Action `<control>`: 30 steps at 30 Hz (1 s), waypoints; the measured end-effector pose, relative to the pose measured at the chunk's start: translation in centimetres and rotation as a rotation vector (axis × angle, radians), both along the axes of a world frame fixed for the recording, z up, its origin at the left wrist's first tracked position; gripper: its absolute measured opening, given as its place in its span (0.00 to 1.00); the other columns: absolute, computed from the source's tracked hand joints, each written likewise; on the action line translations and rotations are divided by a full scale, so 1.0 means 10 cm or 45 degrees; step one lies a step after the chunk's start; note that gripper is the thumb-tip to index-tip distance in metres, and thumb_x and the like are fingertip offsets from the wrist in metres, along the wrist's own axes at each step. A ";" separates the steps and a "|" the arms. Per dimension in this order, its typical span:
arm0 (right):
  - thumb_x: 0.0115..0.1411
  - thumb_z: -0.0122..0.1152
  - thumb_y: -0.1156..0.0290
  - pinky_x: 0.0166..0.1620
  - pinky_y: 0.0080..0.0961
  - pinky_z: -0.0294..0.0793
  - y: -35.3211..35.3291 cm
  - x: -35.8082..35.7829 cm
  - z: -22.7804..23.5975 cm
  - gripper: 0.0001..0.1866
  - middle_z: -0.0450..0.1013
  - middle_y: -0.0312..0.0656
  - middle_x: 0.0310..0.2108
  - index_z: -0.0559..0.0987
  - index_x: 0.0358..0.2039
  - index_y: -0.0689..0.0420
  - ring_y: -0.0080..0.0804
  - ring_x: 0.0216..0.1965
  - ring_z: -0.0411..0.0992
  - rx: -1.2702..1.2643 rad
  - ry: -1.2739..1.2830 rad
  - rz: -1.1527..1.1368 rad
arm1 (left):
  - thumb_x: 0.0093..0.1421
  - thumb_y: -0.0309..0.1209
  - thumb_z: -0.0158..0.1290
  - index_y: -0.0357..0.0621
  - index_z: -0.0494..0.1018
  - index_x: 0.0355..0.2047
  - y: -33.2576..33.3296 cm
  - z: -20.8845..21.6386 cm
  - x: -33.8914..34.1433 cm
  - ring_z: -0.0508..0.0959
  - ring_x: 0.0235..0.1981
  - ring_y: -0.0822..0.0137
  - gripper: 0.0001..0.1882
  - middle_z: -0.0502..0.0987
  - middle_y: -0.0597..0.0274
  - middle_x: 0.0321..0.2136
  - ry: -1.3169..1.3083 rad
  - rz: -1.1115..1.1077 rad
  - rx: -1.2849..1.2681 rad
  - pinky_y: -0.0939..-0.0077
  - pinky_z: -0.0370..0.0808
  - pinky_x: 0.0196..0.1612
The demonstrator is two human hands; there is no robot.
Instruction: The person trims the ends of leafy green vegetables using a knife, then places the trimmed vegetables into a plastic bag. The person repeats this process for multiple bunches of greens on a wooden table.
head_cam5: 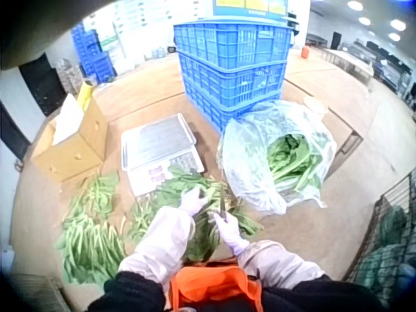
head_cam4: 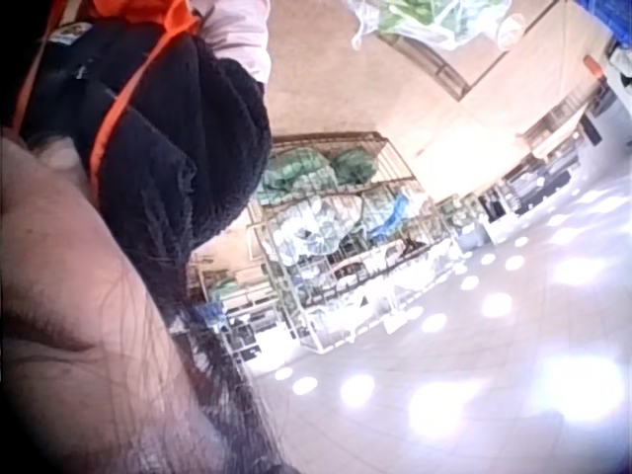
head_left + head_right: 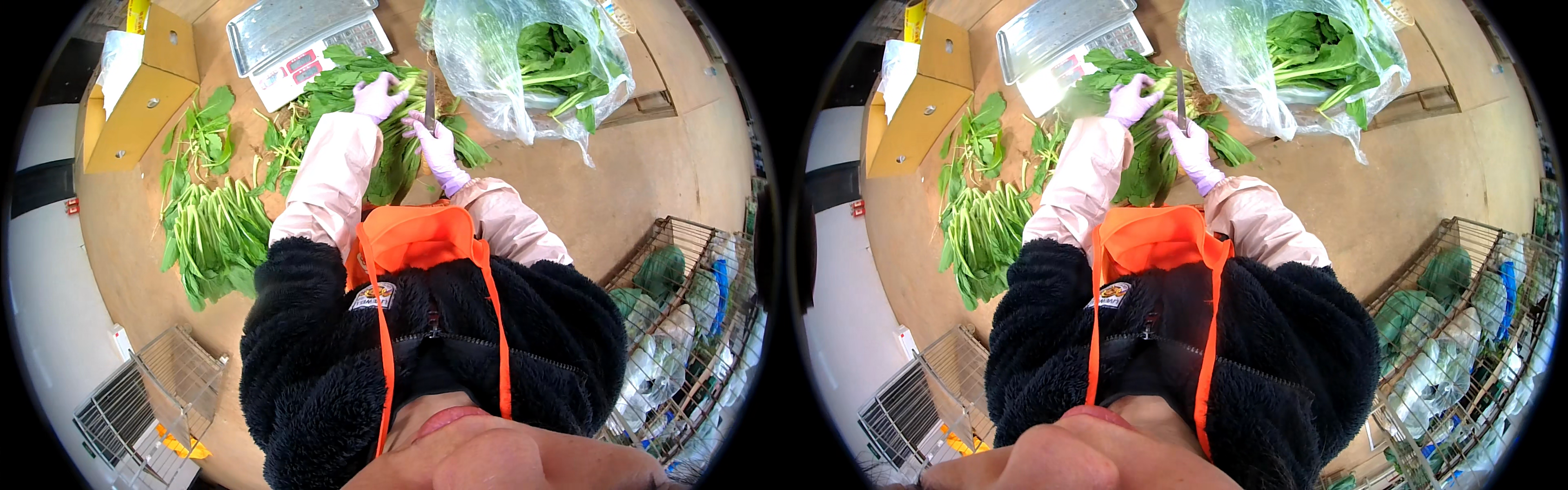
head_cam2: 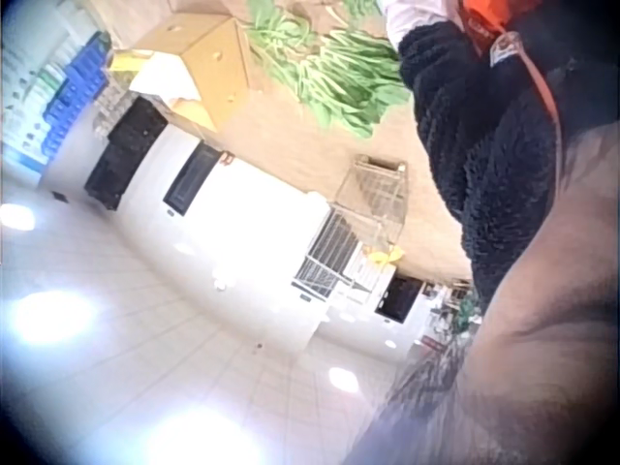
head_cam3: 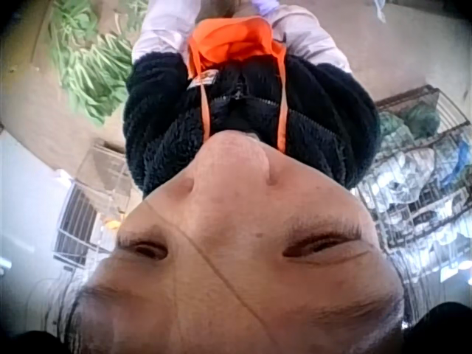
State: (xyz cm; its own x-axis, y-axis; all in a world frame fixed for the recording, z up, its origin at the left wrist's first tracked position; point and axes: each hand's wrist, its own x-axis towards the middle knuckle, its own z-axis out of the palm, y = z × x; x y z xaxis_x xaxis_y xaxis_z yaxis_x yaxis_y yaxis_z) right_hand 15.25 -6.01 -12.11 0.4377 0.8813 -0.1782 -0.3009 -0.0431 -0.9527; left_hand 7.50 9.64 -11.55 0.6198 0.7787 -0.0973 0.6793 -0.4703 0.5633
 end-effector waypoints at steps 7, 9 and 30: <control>0.57 0.50 0.71 0.18 0.09 0.62 0.40 -0.02 -0.08 0.12 0.76 0.37 0.32 0.74 0.40 0.60 0.16 0.24 0.72 0.042 0.009 -0.076 | 0.60 0.39 0.44 0.46 0.65 0.46 0.17 0.67 -0.53 0.74 0.33 0.73 0.16 0.76 0.66 0.32 -0.893 0.223 0.024 0.75 0.66 0.44; 0.57 0.51 0.71 0.18 0.09 0.63 0.61 0.00 -0.14 0.11 0.76 0.37 0.31 0.74 0.40 0.59 0.16 0.21 0.71 0.034 -0.004 -0.096 | 0.62 0.35 0.42 0.39 0.64 0.46 0.10 1.02 -0.65 0.73 0.30 0.76 0.16 0.75 0.63 0.31 -1.160 0.156 0.082 0.83 0.69 0.37; 0.53 0.53 0.66 0.24 0.32 0.71 0.33 -0.81 0.90 0.08 0.73 0.42 0.22 0.76 0.33 0.50 0.41 0.22 0.72 0.305 -1.333 0.373 | 0.53 0.27 0.51 0.47 0.67 0.46 -0.84 0.85 -1.59 0.72 0.30 0.57 0.18 0.70 0.57 0.28 -0.423 0.258 0.569 0.69 0.70 0.32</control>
State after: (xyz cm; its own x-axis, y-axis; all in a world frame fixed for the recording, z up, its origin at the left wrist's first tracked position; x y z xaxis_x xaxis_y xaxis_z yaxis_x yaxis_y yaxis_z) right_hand 7.19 -2.69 -3.07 0.0420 0.9374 0.3457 0.6479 0.2378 -0.7236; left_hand -8.44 1.29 -3.01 0.3960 0.8056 0.4408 0.6015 -0.5902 0.5383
